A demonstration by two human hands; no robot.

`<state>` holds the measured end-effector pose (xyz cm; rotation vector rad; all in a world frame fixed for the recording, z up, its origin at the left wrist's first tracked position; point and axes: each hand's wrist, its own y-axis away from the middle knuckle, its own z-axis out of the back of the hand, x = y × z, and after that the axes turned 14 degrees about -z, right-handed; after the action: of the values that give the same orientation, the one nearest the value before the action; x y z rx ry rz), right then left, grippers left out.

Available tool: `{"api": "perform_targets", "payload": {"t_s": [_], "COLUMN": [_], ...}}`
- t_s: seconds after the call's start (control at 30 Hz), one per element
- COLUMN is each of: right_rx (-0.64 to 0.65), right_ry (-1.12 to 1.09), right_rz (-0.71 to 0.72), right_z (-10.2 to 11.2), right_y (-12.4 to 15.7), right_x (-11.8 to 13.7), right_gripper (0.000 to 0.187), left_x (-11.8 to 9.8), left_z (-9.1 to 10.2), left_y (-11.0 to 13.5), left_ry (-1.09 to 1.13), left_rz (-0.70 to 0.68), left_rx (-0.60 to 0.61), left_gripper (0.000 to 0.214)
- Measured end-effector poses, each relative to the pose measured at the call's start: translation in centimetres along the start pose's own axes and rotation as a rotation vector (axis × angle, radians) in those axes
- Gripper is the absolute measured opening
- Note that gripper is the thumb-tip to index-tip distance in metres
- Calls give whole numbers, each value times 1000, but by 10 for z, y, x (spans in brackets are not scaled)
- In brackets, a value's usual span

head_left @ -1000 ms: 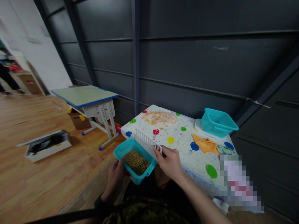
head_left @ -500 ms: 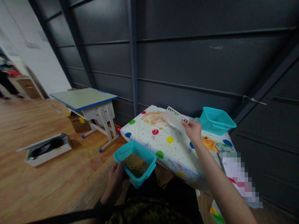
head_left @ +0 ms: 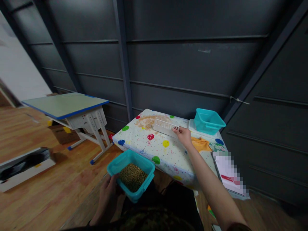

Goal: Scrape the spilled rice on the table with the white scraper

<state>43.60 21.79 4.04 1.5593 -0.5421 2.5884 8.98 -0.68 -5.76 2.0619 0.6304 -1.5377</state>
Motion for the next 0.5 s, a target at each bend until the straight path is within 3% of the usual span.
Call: {"api": "perform_targets", "payload": {"t_s": [0.5], "right_rx": [75], "right_ry": [-75], "right_rz": [-38], "right_z": [1], "right_y": [6], "right_x": [4], "right_gripper": [69], "left_x": [14], "left_z": [6], "left_y": [-4], "left_ry": [-45], "left_rz": [2], "left_rx": [15], "left_gripper": [41]}}
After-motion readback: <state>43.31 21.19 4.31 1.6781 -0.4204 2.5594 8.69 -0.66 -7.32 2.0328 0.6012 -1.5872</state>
